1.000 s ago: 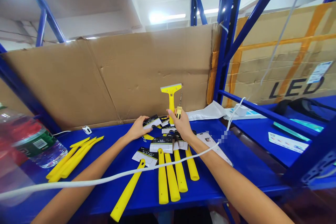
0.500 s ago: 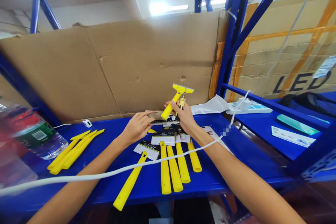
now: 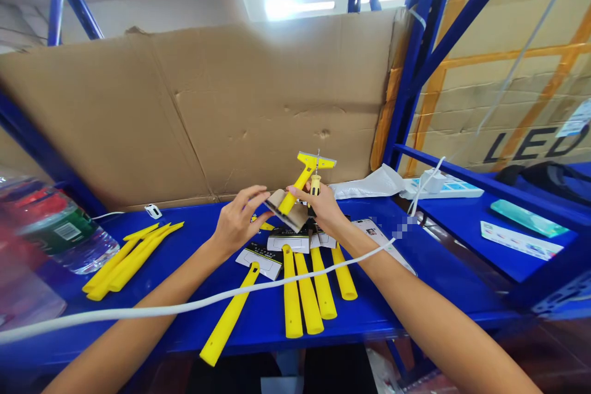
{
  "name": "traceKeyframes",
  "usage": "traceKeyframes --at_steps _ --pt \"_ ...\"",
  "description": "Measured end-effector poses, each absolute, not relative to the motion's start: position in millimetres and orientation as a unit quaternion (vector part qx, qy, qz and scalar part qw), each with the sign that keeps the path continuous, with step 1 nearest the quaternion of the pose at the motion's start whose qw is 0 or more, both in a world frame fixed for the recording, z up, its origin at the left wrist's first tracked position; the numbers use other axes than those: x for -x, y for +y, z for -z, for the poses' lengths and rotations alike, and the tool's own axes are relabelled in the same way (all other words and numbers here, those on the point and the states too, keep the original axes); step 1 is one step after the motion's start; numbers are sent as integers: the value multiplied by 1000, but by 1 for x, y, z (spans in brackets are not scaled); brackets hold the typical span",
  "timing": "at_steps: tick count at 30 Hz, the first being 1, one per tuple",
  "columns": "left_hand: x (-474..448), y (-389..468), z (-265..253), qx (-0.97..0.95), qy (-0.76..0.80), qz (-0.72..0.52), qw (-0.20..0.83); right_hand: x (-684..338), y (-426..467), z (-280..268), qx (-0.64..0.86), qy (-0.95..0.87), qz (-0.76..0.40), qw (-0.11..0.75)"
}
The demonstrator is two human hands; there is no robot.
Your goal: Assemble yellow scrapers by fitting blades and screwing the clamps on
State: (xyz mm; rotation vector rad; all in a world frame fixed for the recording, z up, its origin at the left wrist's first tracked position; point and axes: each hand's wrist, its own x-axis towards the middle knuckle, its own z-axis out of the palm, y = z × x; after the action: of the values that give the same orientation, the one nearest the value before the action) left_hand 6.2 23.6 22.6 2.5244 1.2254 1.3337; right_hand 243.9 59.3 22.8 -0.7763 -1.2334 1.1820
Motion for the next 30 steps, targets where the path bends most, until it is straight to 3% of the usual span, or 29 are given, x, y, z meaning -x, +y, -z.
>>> traceKeyframes --at_steps 3,7,9,17,25,30 --pt "-12 30 -17 -728 450 -503 117 -244 58 -24 343 -527 -509 588" --pt "-23 28 -7 -641 405 -471 450 -242 55 -23 346 -530 -496 595" --pt "-30 22 -4 -601 357 -469 540 -239 54 -21 345 -538 -483 599" --pt "-44 8 1 -504 352 -514 599 -238 48 -24 322 -564 -454 610" --pt "-45 6 2 -486 345 -527 606 -252 58 -37 284 -437 -430 738" --pt "-46 1 -3 -480 341 -522 617 -258 64 -36 299 -407 -442 741"
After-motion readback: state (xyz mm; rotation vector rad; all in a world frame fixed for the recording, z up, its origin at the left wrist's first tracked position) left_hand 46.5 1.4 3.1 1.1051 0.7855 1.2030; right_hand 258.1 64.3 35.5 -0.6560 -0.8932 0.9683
